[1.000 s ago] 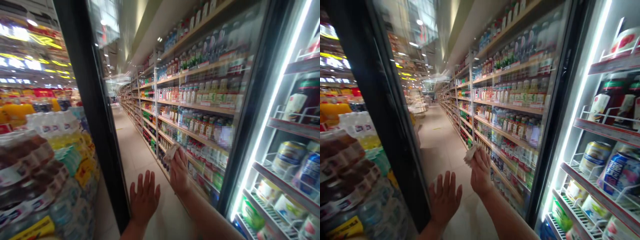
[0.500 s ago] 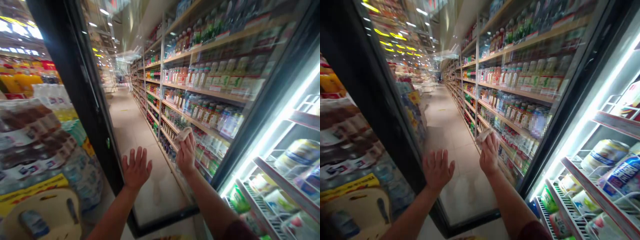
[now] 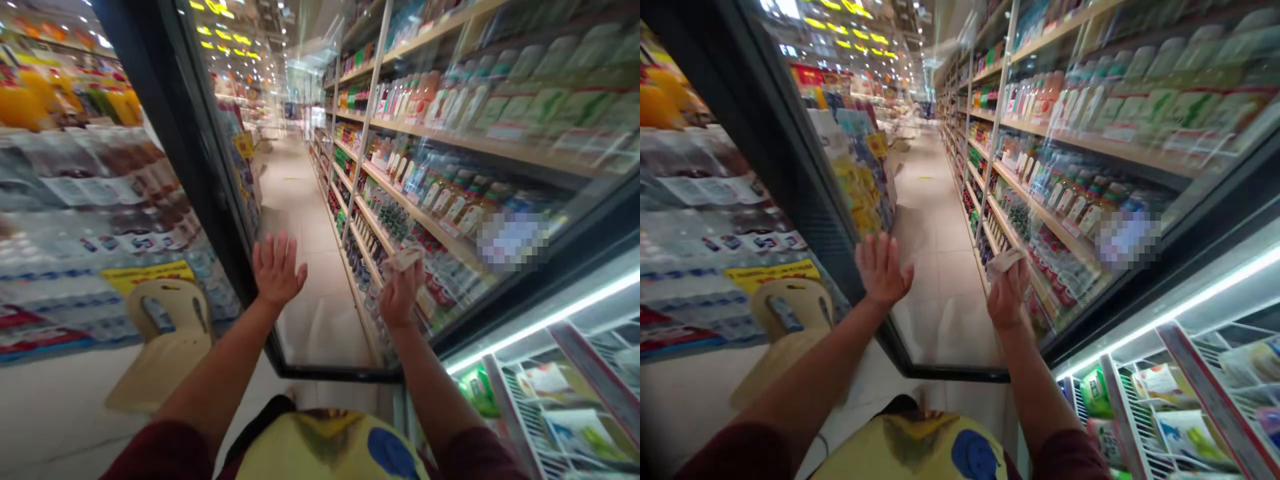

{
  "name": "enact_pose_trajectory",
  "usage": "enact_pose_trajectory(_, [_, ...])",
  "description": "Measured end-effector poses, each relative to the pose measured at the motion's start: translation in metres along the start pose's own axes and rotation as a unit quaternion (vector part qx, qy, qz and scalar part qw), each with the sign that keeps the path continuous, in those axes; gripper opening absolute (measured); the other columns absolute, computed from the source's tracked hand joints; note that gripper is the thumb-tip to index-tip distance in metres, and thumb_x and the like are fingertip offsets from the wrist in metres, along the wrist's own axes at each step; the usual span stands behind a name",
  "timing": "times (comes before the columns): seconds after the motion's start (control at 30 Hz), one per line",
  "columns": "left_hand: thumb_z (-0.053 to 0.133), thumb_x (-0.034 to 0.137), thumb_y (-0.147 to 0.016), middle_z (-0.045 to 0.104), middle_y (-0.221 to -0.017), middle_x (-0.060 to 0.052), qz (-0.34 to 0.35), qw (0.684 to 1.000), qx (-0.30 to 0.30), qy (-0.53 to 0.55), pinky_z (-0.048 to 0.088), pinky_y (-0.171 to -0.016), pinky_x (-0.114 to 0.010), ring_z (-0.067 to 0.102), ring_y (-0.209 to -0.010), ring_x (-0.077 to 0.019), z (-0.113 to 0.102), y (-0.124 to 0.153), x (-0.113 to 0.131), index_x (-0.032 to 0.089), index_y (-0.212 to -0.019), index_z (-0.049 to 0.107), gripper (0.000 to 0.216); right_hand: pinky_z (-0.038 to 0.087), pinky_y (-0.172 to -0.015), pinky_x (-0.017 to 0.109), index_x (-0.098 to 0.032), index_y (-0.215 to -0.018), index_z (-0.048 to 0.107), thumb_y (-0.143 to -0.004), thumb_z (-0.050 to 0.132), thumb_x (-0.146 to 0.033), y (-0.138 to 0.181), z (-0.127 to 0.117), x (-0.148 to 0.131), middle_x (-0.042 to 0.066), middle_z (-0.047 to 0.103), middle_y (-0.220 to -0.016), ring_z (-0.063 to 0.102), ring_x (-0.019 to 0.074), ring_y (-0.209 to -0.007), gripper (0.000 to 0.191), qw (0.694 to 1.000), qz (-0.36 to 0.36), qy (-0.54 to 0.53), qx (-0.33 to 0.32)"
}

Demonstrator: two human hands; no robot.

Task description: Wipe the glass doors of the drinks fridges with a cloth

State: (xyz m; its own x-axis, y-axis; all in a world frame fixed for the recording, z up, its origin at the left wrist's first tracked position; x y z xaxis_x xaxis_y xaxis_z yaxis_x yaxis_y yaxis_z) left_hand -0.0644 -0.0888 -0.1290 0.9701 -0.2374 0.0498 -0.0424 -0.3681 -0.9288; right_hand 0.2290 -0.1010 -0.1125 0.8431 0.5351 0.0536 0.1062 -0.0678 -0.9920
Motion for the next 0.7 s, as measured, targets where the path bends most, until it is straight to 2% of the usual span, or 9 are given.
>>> enact_pose_trajectory(0.07, [0.043, 0.055, -0.095, 0.049, -0.151, -0.022, -0.003, 1.000, -0.001, -0.003, 0.006, -0.125, -0.059, 0.019, -0.155, -0.0341, -0.001, -0.001, 0.000, 0.012, -0.141, 0.055, 0.064, 0.040, -0.116, 0.051, -0.017, -0.129, 0.064, -0.096, 0.045, -0.011, 0.014, -0.002, -0.002, 0.016, 0.064, -0.136, 0.036, 0.0286, -0.150, 0.039, 0.999, -0.036, -0.005, -0.040])
enact_pose_trajectory(0.13, [0.040, 0.056, -0.096, 0.049, -0.151, -0.022, 0.000, 1.000, 0.005, -0.012, 0.006, -0.125, -0.059, 0.017, -0.156, -0.0333, -0.003, -0.003, 0.002, 0.011, -0.141, 0.055, 0.065, 0.039, -0.117, 0.052, -0.018, -0.128, 0.065, -0.097, 0.045, -0.013, 0.006, -0.006, 0.008, 0.015, 0.064, -0.135, 0.038, 0.0284, -0.149, 0.038, 0.998, -0.040, -0.013, -0.051])
enact_pose_trajectory(0.23, [0.036, 0.059, -0.097, 0.048, -0.151, -0.022, -0.009, 1.000, -0.004, -0.015, 0.005, -0.125, -0.058, 0.014, -0.156, -0.0329, -0.003, -0.006, 0.002, 0.011, -0.140, 0.055, 0.067, 0.037, -0.115, 0.063, -0.017, -0.137, 0.060, -0.099, 0.039, -0.019, -0.025, -0.012, 0.035, 0.017, 0.054, -0.148, 0.034, 0.0336, -0.150, 0.043, 1.000, 0.012, -0.003, 0.005])
enact_pose_trajectory(0.3, [0.036, 0.059, -0.097, 0.048, -0.152, -0.022, -0.018, 1.000, -0.012, -0.012, 0.005, -0.125, -0.059, 0.014, -0.156, -0.0332, -0.002, -0.006, 0.001, 0.011, -0.141, 0.055, 0.068, 0.036, -0.115, 0.066, -0.017, -0.142, 0.055, -0.099, 0.038, -0.018, -0.036, -0.012, 0.040, 0.018, 0.047, -0.154, 0.031, 0.0349, -0.152, 0.047, 0.998, 0.029, 0.001, 0.049])
enact_pose_trajectory(0.4, [0.038, 0.057, -0.096, 0.047, -0.152, -0.022, -0.012, 1.000, -0.008, -0.014, 0.006, -0.125, -0.059, 0.014, -0.156, -0.0334, -0.001, -0.005, 0.002, 0.011, -0.141, 0.054, 0.066, 0.033, -0.119, 0.059, -0.016, -0.144, 0.053, -0.096, 0.042, -0.011, -0.021, -0.004, 0.016, 0.016, 0.048, -0.154, 0.028, 0.0315, -0.153, 0.049, 0.999, 0.007, -0.011, 0.052])
enact_pose_trajectory(0.5, [0.041, 0.054, -0.097, 0.049, -0.151, -0.021, 0.013, 0.999, 0.017, -0.034, 0.008, -0.125, -0.058, 0.015, -0.156, -0.0324, -0.002, -0.004, 0.003, 0.012, -0.142, 0.054, 0.063, 0.029, -0.124, 0.044, -0.020, -0.137, 0.060, -0.095, 0.046, -0.009, -0.002, 0.009, -0.017, 0.010, 0.063, -0.141, 0.035, 0.0232, -0.151, 0.046, 0.997, -0.060, -0.037, -0.041])
enact_pose_trajectory(0.57, [0.042, 0.052, -0.097, 0.049, -0.151, -0.021, 0.025, 0.998, 0.029, -0.042, 0.010, -0.125, -0.057, 0.016, -0.156, -0.0318, -0.002, -0.003, 0.004, 0.012, -0.142, 0.053, 0.061, 0.031, -0.123, 0.042, -0.021, -0.135, 0.062, -0.096, 0.045, -0.010, -0.010, 0.011, -0.022, 0.009, 0.067, -0.135, 0.039, 0.0213, -0.149, 0.044, 0.993, -0.076, -0.050, -0.074])
enact_pose_trajectory(0.7, [0.042, 0.054, -0.095, 0.049, -0.151, -0.022, 0.002, 0.999, 0.015, -0.029, 0.009, -0.125, -0.059, 0.019, -0.155, -0.0334, -0.002, -0.004, 0.001, 0.012, -0.143, 0.052, 0.065, 0.032, -0.120, 0.057, -0.017, -0.146, 0.051, -0.099, 0.039, -0.015, -0.056, 0.001, 0.004, 0.015, 0.052, -0.151, 0.030, 0.0294, -0.153, 0.048, 0.999, -0.001, -0.040, 0.016])
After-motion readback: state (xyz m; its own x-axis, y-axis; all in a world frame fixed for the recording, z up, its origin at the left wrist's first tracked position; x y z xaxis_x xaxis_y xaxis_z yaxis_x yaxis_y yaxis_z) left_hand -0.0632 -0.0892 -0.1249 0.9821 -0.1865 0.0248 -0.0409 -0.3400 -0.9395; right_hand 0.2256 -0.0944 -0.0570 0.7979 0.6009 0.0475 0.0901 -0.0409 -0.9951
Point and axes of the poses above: each hand's wrist, its own y-axis away from the middle knuckle, its own z-axis out of the palm, x = y × z, the point moved 4 cm from there along -y, towards the middle knuckle
